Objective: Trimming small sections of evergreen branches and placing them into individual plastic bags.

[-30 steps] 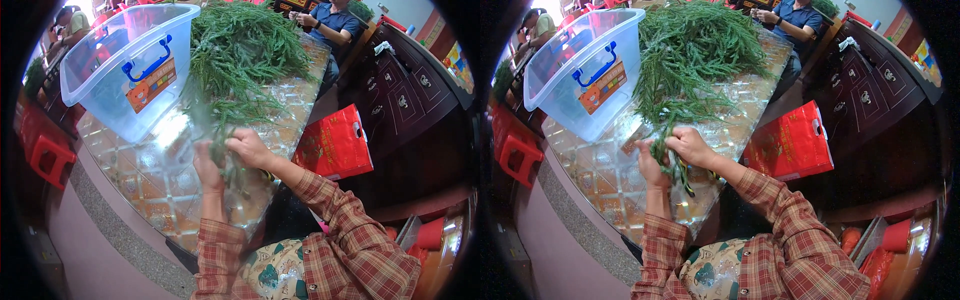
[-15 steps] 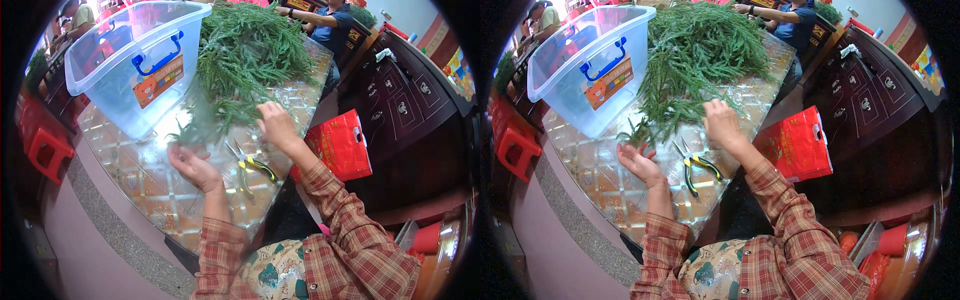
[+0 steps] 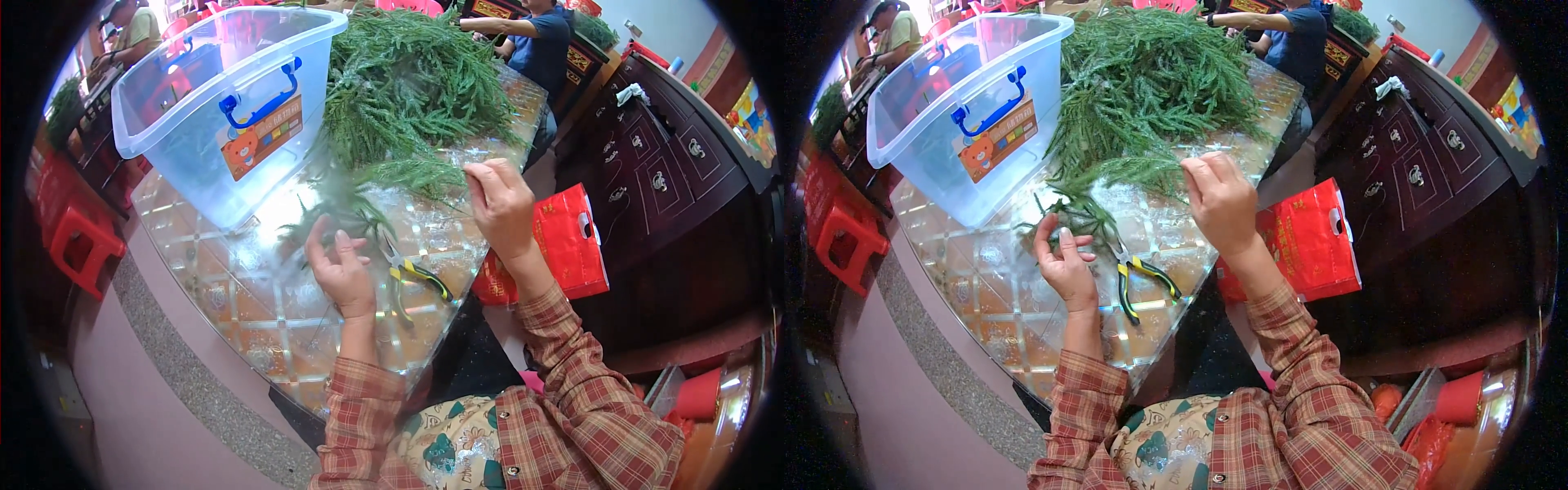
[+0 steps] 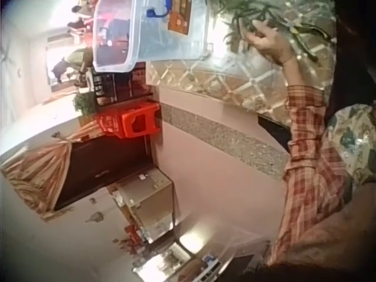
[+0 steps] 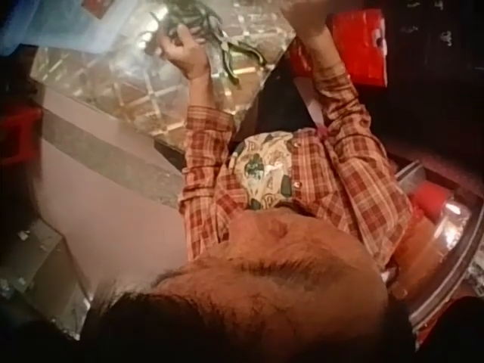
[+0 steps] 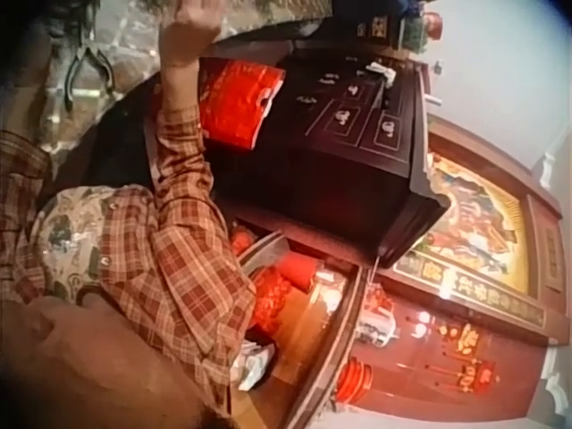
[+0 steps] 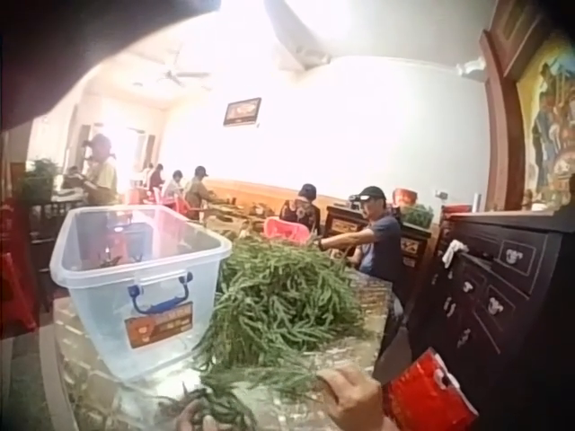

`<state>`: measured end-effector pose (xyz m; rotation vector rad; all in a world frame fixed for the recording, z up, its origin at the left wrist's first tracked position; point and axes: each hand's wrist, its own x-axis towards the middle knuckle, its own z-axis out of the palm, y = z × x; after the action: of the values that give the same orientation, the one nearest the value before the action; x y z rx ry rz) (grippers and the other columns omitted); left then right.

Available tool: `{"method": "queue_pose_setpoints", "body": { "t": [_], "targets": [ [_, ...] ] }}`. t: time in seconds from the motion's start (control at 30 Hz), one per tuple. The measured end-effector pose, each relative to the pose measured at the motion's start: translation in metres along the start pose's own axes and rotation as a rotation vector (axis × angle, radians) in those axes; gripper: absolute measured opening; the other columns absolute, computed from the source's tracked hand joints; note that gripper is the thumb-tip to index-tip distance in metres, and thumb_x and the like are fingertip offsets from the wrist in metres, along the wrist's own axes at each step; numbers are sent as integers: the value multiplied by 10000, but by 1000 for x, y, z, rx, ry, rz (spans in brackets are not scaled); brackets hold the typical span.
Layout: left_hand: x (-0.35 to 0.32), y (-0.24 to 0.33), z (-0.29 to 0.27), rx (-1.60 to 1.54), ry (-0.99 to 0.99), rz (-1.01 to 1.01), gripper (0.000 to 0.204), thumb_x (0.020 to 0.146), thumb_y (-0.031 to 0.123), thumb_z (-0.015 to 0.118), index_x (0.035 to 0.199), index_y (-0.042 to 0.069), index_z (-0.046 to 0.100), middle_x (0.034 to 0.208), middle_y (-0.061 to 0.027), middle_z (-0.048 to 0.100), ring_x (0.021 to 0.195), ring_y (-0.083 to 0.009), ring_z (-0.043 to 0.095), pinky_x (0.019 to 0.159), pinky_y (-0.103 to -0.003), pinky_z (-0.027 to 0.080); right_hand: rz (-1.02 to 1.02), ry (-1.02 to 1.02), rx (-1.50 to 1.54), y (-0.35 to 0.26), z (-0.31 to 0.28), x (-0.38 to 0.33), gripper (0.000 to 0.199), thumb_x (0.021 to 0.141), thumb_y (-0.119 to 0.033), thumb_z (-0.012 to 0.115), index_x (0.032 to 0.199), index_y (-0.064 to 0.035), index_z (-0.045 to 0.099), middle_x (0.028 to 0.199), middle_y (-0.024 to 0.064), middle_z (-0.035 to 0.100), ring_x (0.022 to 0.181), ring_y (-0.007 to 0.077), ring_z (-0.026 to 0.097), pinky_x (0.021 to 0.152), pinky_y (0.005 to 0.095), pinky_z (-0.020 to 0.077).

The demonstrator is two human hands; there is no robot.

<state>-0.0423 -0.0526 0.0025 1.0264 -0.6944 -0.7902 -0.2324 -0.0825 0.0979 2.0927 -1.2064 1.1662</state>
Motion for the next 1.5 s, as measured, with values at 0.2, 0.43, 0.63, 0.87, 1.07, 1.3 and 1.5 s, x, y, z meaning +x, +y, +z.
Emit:
{"method": "queue_pose_setpoints", "body": {
  "t": [0.2,0.43,0.63,0.87,1.07,1.3,1.5],
  "targets": [
    [-4,8,6,72,6,179,346,895,119,503,1222,20,448,1208,-93,449,701,-119,607,502,-183,463,213,68,151,6,-7,-12,92,773,-22,620,865,-23,613,765,98,577,645,194,575,603,273,461],
    [-7,6,6,-51,-154,0,313,898,194,532,1146,2,519,1049,-91,568,673,-117,605,477,-180,452,466,-281,543,-25,2,-42,120,771,-23,609,889,0,614,732,85,584,638,153,561,586,249,440],
    [-5,0,4,-72,-222,-178,313,891,260,555,1061,-3,555,883,-81,612,647,-120,599,427,-189,448,351,-440,509,-47,1,-58,108,762,-30,617,867,-5,614,737,94,586,644,186,577,585,270,450],
    [-4,-11,6,-85,-173,-114,275,888,258,559,1006,11,565,839,-62,609,617,-129,586,455,-233,494,306,-476,506,-53,2,-68,106,752,-24,620,856,-8,605,724,103,580,653,241,588,594,305,462],
    [7,-9,-7,-262,38,-257,249,887,244,558,995,20,577,836,-58,608,626,-149,600,478,-268,523,-123,-162,291,-62,-44,-43,160,766,-16,597,924,1,586,820,111,583,668,254,572,608,316,465],
    [8,-2,-3,-365,98,-240,241,896,221,543,974,-5,576,853,-71,602,693,-154,602,508,-288,527,-78,-393,376,-54,-23,-82,230,760,-9,589,991,-8,586,921,127,568,701,276,557,623,342,471],
    [2,-4,-3,-343,-128,-364,231,888,206,559,984,-4,567,881,-65,600,728,-147,595,515,-280,519,270,-339,558,-63,2,-80,274,759,-8,586,1032,-32,591,978,150,556,746,262,567,634,346,485]
  ]
}}
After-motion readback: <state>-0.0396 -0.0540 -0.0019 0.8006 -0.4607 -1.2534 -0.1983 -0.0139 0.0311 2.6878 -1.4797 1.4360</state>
